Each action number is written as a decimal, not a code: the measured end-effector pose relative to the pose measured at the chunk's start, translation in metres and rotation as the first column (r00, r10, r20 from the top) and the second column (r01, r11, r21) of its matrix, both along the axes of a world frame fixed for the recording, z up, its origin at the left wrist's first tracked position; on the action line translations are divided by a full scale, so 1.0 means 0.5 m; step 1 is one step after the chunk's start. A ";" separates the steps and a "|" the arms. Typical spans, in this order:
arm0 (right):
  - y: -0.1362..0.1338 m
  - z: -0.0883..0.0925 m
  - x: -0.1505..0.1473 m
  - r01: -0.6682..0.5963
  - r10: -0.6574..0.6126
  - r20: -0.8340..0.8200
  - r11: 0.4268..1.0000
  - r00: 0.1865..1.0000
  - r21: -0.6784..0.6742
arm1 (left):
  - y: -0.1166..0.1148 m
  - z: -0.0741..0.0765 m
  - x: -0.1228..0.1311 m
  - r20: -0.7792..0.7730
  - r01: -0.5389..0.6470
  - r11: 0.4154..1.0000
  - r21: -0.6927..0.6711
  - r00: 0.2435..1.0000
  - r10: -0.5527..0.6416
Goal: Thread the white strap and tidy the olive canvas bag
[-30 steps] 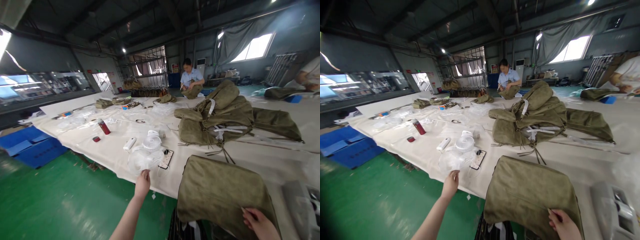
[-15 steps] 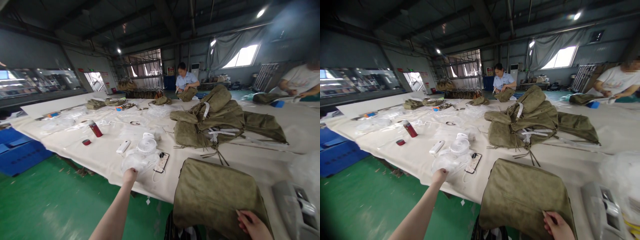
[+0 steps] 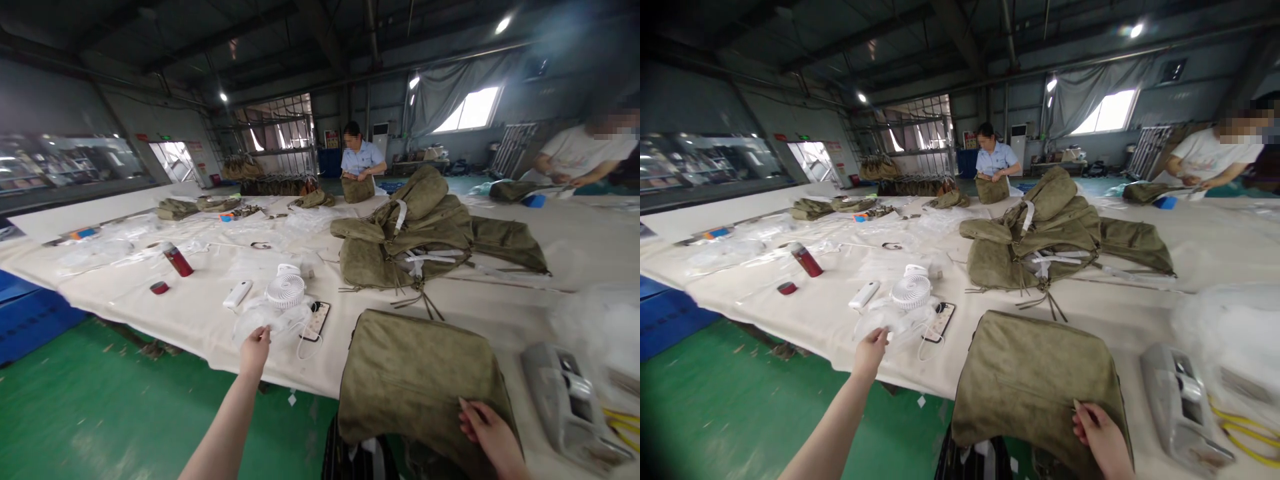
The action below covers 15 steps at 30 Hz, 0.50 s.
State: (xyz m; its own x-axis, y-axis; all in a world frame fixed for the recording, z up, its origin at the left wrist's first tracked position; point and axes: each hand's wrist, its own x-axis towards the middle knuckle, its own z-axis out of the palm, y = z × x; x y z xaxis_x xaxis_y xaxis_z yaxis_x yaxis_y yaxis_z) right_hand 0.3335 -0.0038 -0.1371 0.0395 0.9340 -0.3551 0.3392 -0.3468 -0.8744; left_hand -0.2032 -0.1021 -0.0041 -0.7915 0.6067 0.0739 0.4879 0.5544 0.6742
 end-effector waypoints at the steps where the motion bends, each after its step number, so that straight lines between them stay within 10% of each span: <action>1: -0.002 0.006 -0.004 0.016 -0.016 -0.007 1.000 1.000 0.007 | 0.005 0.003 0.035 0.112 0.064 0.996 0.064 0.991 -0.071; 5: -0.012 0.032 -0.023 0.081 -0.078 -0.073 0.996 0.994 0.039 | 0.025 0.001 0.203 0.515 0.256 0.903 0.345 0.753 -0.410; 9: -0.026 0.053 -0.036 0.165 -0.155 -0.115 0.983 0.981 0.079 | 0.036 -0.023 0.351 0.636 0.447 0.835 0.321 0.551 -0.540; 15: -0.036 0.094 -0.042 -0.082 -0.070 0.362 0.918 0.930 0.389 | 0.075 -0.064 0.526 0.609 0.702 0.695 0.156 0.486 -0.627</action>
State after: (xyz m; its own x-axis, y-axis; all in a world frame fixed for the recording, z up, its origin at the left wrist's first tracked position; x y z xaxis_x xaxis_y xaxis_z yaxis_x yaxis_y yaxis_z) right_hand 0.3127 -0.0218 -0.0901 0.0875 0.9932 0.0763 0.6580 -0.0001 -0.7530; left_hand 0.0598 -0.0648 -0.0360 0.0030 0.9438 -0.3305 0.2748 0.3170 0.9077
